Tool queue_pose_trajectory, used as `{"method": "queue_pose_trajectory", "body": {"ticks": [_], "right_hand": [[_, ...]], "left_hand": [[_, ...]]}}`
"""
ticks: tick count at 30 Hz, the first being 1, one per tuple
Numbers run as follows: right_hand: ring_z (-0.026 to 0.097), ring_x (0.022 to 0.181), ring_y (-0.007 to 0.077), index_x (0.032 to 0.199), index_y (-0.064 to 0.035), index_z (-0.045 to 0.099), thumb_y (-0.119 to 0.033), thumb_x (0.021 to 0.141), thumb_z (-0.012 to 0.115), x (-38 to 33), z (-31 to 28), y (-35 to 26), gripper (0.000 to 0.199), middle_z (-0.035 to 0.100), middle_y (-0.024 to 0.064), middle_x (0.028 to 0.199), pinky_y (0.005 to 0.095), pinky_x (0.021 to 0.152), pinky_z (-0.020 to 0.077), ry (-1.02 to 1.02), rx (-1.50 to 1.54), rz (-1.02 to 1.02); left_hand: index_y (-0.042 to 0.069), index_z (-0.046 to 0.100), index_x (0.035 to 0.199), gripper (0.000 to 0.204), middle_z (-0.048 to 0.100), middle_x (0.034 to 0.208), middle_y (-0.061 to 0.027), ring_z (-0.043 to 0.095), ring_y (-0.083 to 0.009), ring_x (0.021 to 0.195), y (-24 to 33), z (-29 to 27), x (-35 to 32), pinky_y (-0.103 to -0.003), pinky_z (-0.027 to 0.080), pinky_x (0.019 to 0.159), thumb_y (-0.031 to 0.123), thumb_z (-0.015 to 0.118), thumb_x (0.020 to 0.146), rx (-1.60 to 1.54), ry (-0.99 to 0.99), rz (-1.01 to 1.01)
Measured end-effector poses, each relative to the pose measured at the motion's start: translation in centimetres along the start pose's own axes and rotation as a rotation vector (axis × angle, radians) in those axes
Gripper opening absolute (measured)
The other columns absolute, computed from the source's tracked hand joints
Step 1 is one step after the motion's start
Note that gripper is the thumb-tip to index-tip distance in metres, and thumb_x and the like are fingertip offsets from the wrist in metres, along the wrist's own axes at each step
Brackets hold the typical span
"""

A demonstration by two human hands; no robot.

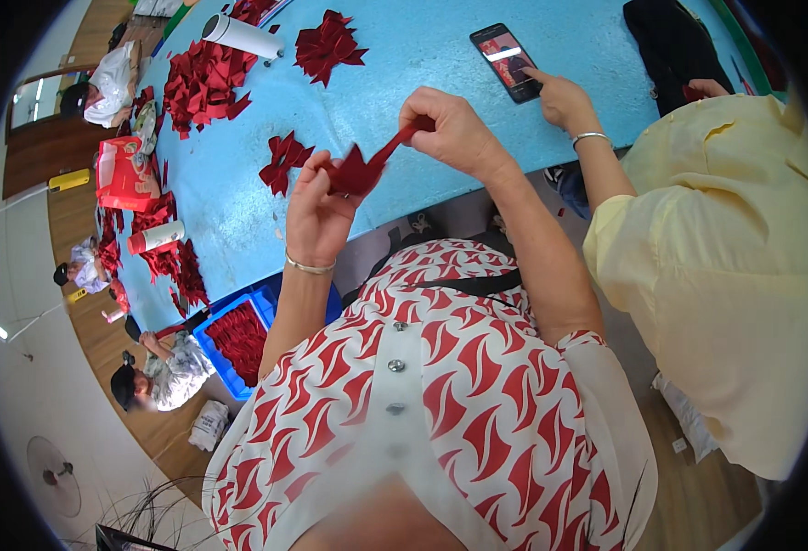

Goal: Assembling decorative red fabric bows at a factory workbench.

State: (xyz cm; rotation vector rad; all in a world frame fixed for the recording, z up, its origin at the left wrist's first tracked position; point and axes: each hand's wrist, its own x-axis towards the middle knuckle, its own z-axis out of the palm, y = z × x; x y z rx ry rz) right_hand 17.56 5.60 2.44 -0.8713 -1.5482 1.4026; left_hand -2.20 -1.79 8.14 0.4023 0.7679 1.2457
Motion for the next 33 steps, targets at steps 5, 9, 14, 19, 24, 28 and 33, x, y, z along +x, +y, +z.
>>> {"method": "queue_pose_trajectory", "body": {"ticks": [5,9,14,19,24,28,33], "right_hand": [[0.051,0.066,0.0058,0.079,-0.0043,0.059,-0.006,0.069,0.063,-0.3,-0.1,-0.1,0.011,0.057,-0.0017,0.073,0.0187,0.06,0.0413,-0.292,0.263,0.32],[0.052,0.066,0.0062,0.083,-0.0041,0.06,-0.013,0.072,0.064,0.0,1.2,1.1,0.014,0.059,-0.0006,0.075,0.0185,0.06,0.0418,-0.311,0.475,0.443],[0.053,0.067,0.0071,0.084,-0.0035,0.06,-0.013,0.074,0.063,1.0,2.8,2.6,0.014,0.059,0.0,0.076,0.0191,0.062,0.043,-0.323,0.584,0.438],[0.049,0.059,0.0048,0.081,-0.0035,0.061,-0.012,0.074,0.063,1.9,4.6,4.2,0.011,0.058,-0.0002,0.072,0.0178,0.053,0.0387,-0.225,0.813,0.447],[0.04,0.05,0.0013,0.077,-0.0055,0.062,-0.013,0.074,0.063,3.1,6.0,3.9,0.008,0.057,-0.0028,0.066,0.016,0.044,0.0286,-0.243,0.792,0.543],[0.035,0.047,0.0003,0.073,-0.0079,0.062,-0.017,0.074,0.066,4.3,7.7,3.4,0.01,0.054,-0.0056,0.061,0.0155,0.041,0.0238,-0.237,0.574,0.574],[0.033,0.047,0.0002,0.066,-0.0098,0.062,-0.025,0.073,0.068,6.2,8.2,3.3,0.018,0.05,-0.0076,0.056,0.0158,0.041,0.0225,-0.291,0.465,0.632]], "left_hand": [[0.002,0.05,0.106,0.024,0.057,0.106,-0.0109,0.051,-0.0267,0.104,0.3,-1.3,0.6,-0.053,0.034,0.097,0.009,0.054,0.083,-0.391,0.173,-0.157],[0.002,0.049,0.107,0.026,0.057,0.108,-0.0117,0.05,-0.0272,0.106,0.2,-2.1,0.7,-0.052,0.034,0.098,0.01,0.054,0.083,-0.449,0.197,-0.18],[0.004,0.049,0.108,0.027,0.056,0.108,-0.0107,0.049,-0.0264,0.107,-0.1,-3.2,1.2,-0.052,0.032,0.098,0.009,0.054,0.083,-0.446,0.203,-0.194],[0.008,0.051,0.106,0.025,0.057,0.106,-0.0084,0.049,-0.0239,0.106,0.8,-4.2,1.3,-0.05,0.031,0.097,0.009,0.057,0.081,-0.364,0.185,-0.153],[0.009,0.053,0.101,0.022,0.058,0.101,-0.0067,0.05,-0.0212,0.102,2.0,-5.4,1.8,-0.045,0.034,0.094,0.007,0.058,0.079,-0.205,0.094,-0.068],[0.007,0.055,0.095,0.02,0.058,0.094,-0.0058,0.051,-0.0185,0.096,3.8,-7.5,2.5,-0.036,0.037,0.089,0.003,0.059,0.077,0.192,-0.131,-0.011],[0.003,0.059,0.089,0.018,0.058,0.086,-0.0051,0.051,-0.0154,0.087,5.8,-8.4,3.5,-0.027,0.04,0.081,-0.001,0.062,0.072,0.941,-0.415,0.156]]}}
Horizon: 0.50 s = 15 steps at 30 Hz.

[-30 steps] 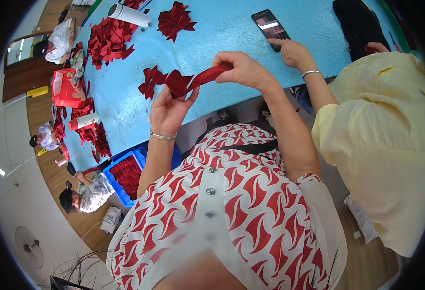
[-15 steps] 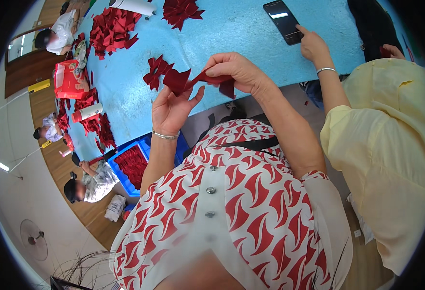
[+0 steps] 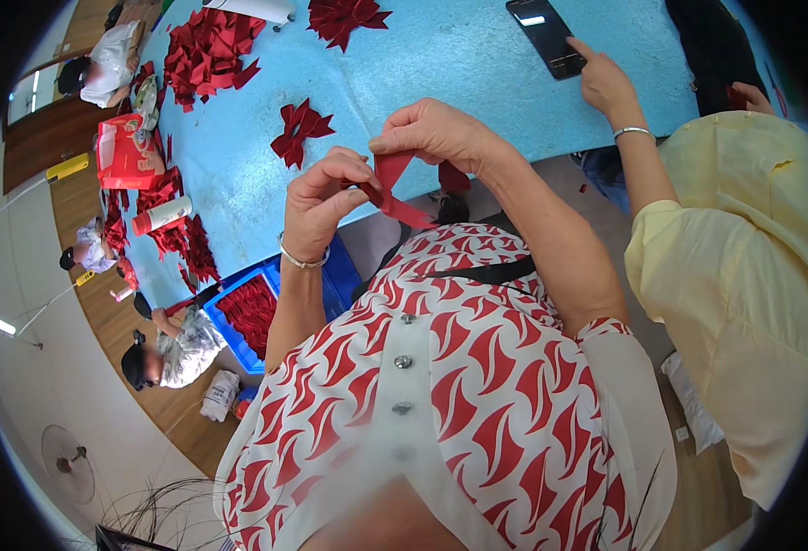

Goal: Assembling decorative red fabric bows at a factory workbench.

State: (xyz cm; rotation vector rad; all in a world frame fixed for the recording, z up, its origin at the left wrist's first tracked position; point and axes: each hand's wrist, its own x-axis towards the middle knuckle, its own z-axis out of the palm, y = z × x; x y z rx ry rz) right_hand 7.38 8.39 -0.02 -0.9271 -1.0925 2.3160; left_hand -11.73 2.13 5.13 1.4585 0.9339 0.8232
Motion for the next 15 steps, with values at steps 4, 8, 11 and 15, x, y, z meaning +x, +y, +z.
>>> {"method": "queue_pose_trajectory", "body": {"ticks": [4,8,11,15], "right_hand": [[0.036,0.048,0.0007,0.063,-0.0096,0.062,-0.027,0.075,0.067,0.9,0.0,-1.4,0.022,0.049,-0.0071,0.055,0.0165,0.042,0.0249,-0.003,-0.14,-0.042],[0.039,0.049,0.0013,0.063,-0.0088,0.063,-0.03,0.075,0.066,1.9,-0.6,-1.8,0.025,0.049,-0.0063,0.055,0.0175,0.043,0.0279,-0.029,-0.245,-0.171],[0.039,0.05,0.0017,0.063,-0.0078,0.063,-0.032,0.076,0.065,1.7,-0.3,-3.1,0.027,0.05,-0.0059,0.055,0.018,0.044,0.0295,-0.008,-0.284,-0.158],[0.04,0.051,0.002,0.063,-0.0066,0.062,-0.033,0.077,0.064,1.6,0.5,-4.4,0.03,0.049,-0.0052,0.055,0.0187,0.046,0.0309,-0.02,-0.335,-0.149]], "left_hand": [[0.001,0.06,0.088,0.019,0.058,0.087,-0.0053,0.052,-0.016,0.087,-0.3,-0.6,0.2,-0.027,0.041,0.079,-0.002,0.063,0.07,0.113,0.047,0.023],[0.0,0.059,0.089,0.019,0.058,0.087,-0.0052,0.054,-0.0156,0.086,-0.4,0.0,0.9,-0.027,0.042,0.079,-0.006,0.061,0.072,-0.016,0.145,0.018],[0.0,0.058,0.091,0.018,0.058,0.088,-0.0051,0.054,-0.0139,0.086,0.1,0.3,0.6,-0.025,0.043,0.079,-0.007,0.059,0.074,-0.08,0.212,-0.043],[0.0,0.057,0.093,0.017,0.057,0.09,-0.0046,0.053,-0.0111,0.085,0.1,0.4,0.5,-0.023,0.043,0.078,-0.007,0.057,0.076,-0.126,0.304,-0.052]]}}
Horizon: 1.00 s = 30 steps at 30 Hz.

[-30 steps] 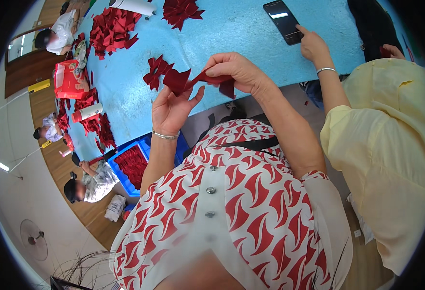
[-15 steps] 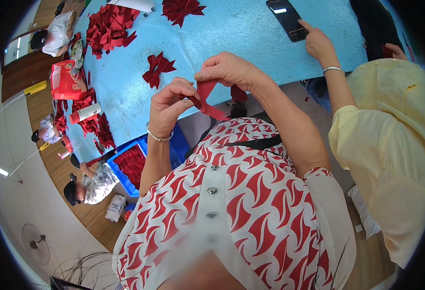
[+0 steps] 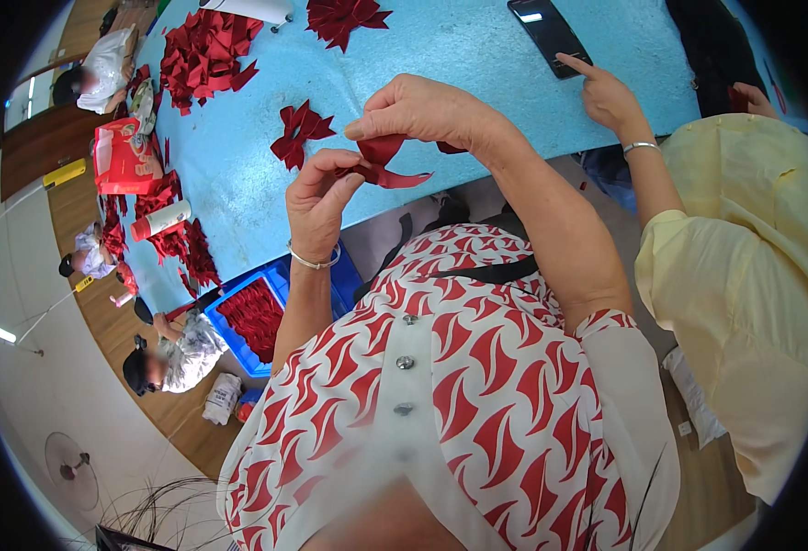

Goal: Assembling decorative red fabric bows at a factory workbench.

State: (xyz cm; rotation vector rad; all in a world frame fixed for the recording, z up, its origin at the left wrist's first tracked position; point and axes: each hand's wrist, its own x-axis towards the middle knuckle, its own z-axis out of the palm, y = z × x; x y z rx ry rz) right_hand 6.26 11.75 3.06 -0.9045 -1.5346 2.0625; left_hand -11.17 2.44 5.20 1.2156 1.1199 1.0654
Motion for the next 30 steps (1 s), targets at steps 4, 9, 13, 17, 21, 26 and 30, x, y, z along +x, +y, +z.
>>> {"method": "queue_pose_trajectory", "body": {"ticks": [4,9,13,17,21,26,30], "right_hand": [[0.039,0.051,0.0024,0.062,-0.0058,0.06,-0.032,0.077,0.063,0.2,0.8,-1.7,0.03,0.048,-0.0047,0.055,0.0195,0.046,0.0314,0.0,-0.074,-0.064],[0.039,0.051,0.003,0.061,-0.0053,0.059,-0.029,0.078,0.061,0.7,2.0,-4.2,0.029,0.047,-0.004,0.054,0.0202,0.045,0.031,0.018,-0.194,-0.153],[0.04,0.053,0.0032,0.06,-0.0048,0.057,-0.027,0.076,0.063,0.5,2.9,-6.2,0.028,0.046,-0.0038,0.053,0.0202,0.046,0.0333,0.0,-0.321,-0.12],[0.043,0.055,0.005,0.064,-0.0027,0.056,-0.022,0.071,0.066,0.3,3.5,-6.9,0.022,0.047,-0.0014,0.055,0.0211,0.048,0.0366,-0.06,-0.409,-0.116],[0.047,0.055,0.0097,0.07,-0.0009,0.055,-0.016,0.064,0.067,-0.4,4.7,-7.7,0.02,0.051,0.0027,0.058,0.0234,0.05,0.04,0.042,-0.536,-0.211],[0.051,0.055,0.0147,0.074,-0.0004,0.055,-0.013,0.06,0.066,-0.7,6.0,-7.8,0.021,0.055,0.007,0.061,0.0258,0.051,0.0413,0.149,-0.651,-0.237],[0.053,0.057,0.0167,0.073,-0.0006,0.055,-0.012,0.06,0.066,-1.1,6.4,-8.0,0.02,0.056,0.0084,0.063,0.0269,0.052,0.042,0.182,-0.67,-0.254]], "left_hand": [[0.0,0.056,0.094,0.017,0.055,0.091,-0.0042,0.052,-0.0095,0.084,0.0,-0.1,0.1,-0.022,0.043,0.076,-0.007,0.057,0.078,-0.01,0.09,0.072],[0.0,0.055,0.093,0.017,0.052,0.094,-0.0038,0.051,-0.009,0.084,1.3,-0.6,0.1,-0.021,0.042,0.075,-0.006,0.058,0.077,-0.008,0.154,0.15],[0.0,0.055,0.092,0.015,0.051,0.095,-0.0041,0.051,-0.009,0.085,1.9,-1.1,-0.1,-0.021,0.042,0.075,-0.005,0.057,0.078,0.091,0.202,0.258],[0.001,0.056,0.092,0.014,0.052,0.095,-0.0038,0.052,-0.0095,0.083,2.4,-1.6,-0.3,-0.022,0.042,0.075,-0.003,0.057,0.079,0.032,0.177,0.201],[0.002,0.055,0.097,0.017,0.056,0.095,-0.0045,0.054,-0.0101,0.082,3.2,-1.9,-0.9,-0.023,0.044,0.075,-0.001,0.057,0.08,-0.151,0.206,0.03],[0.002,0.053,0.104,0.026,0.058,0.096,-0.0058,0.056,-0.0114,0.085,4.2,-2.1,-1.3,-0.024,0.045,0.077,-0.001,0.058,0.079,-0.411,0.198,-0.111],[0.001,0.05,0.108,0.033,0.059,0.097,-0.0071,0.056,-0.0123,0.09,5.3,-1.9,-2.2,-0.025,0.046,0.079,-0.002,0.06,0.077,-0.271,0.139,-0.09]]}}
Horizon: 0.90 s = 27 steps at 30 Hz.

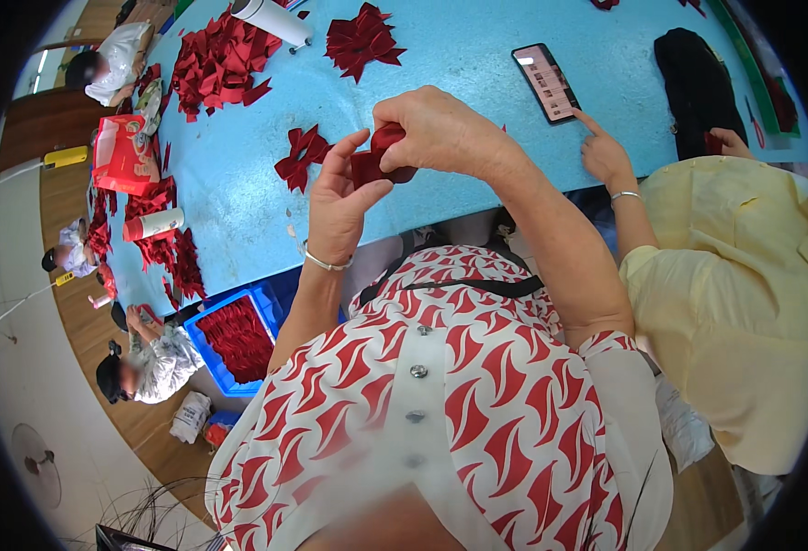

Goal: Assembling decorative red fabric bows at a factory workbench.

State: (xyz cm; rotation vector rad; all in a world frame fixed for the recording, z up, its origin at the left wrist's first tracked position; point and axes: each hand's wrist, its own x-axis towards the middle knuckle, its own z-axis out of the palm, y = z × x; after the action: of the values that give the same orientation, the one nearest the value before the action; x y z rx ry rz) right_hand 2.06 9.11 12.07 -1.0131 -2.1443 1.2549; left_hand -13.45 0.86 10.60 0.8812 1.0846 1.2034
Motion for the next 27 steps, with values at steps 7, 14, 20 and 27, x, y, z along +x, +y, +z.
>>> {"method": "queue_pose_trajectory", "body": {"ticks": [7,14,20,27], "right_hand": [[0.052,0.058,0.0143,0.074,-0.001,0.056,-0.012,0.062,0.065,-0.2,1.0,0.0,0.019,0.056,0.0075,0.063,0.0255,0.053,0.042,0.013,0.045,0.026],[0.049,0.06,0.01,0.074,-0.0031,0.056,-0.014,0.065,0.066,0.1,2.3,1.2,0.017,0.054,0.0012,0.064,0.0233,0.055,0.0409,-0.054,0.277,0.068],[0.046,0.059,0.0067,0.075,-0.0056,0.058,-0.015,0.067,0.066,0.3,2.4,1.6,0.016,0.053,-0.0025,0.064,0.0209,0.053,0.0379,-0.151,0.419,0.155],[0.043,0.057,0.0046,0.076,-0.0067,0.059,-0.018,0.067,0.066,-0.2,2.7,1.8,0.016,0.052,-0.0036,0.062,0.0198,0.05,0.035,-0.232,0.487,0.282]], "left_hand": [[0.001,0.05,0.108,0.037,0.059,0.097,-0.0072,0.057,-0.0121,0.089,-1.2,-0.9,-0.6,-0.023,0.046,0.078,-0.003,0.063,0.074,0.081,0.001,0.069],[-0.001,0.052,0.104,0.032,0.06,0.093,-0.0063,0.057,-0.0108,0.086,-1.1,-2.5,-1.1,-0.022,0.046,0.075,-0.001,0.063,0.074,0.03,0.049,0.032],[-0.002,0.056,0.095,0.021,0.061,0.09,-0.0059,0.057,-0.0097,0.079,-1.3,-4.4,-0.5,-0.021,0.044,0.071,0.001,0.063,0.075,-0.076,0.036,-0.165],[-0.002,0.057,0.098,0.024,0.061,0.088,-0.0058,0.056,-0.0104,0.078,-0.7,-5.1,-0.2,-0.023,0.044,0.072,0.005,0.063,0.076,0.284,-0.12,-0.202]]}}
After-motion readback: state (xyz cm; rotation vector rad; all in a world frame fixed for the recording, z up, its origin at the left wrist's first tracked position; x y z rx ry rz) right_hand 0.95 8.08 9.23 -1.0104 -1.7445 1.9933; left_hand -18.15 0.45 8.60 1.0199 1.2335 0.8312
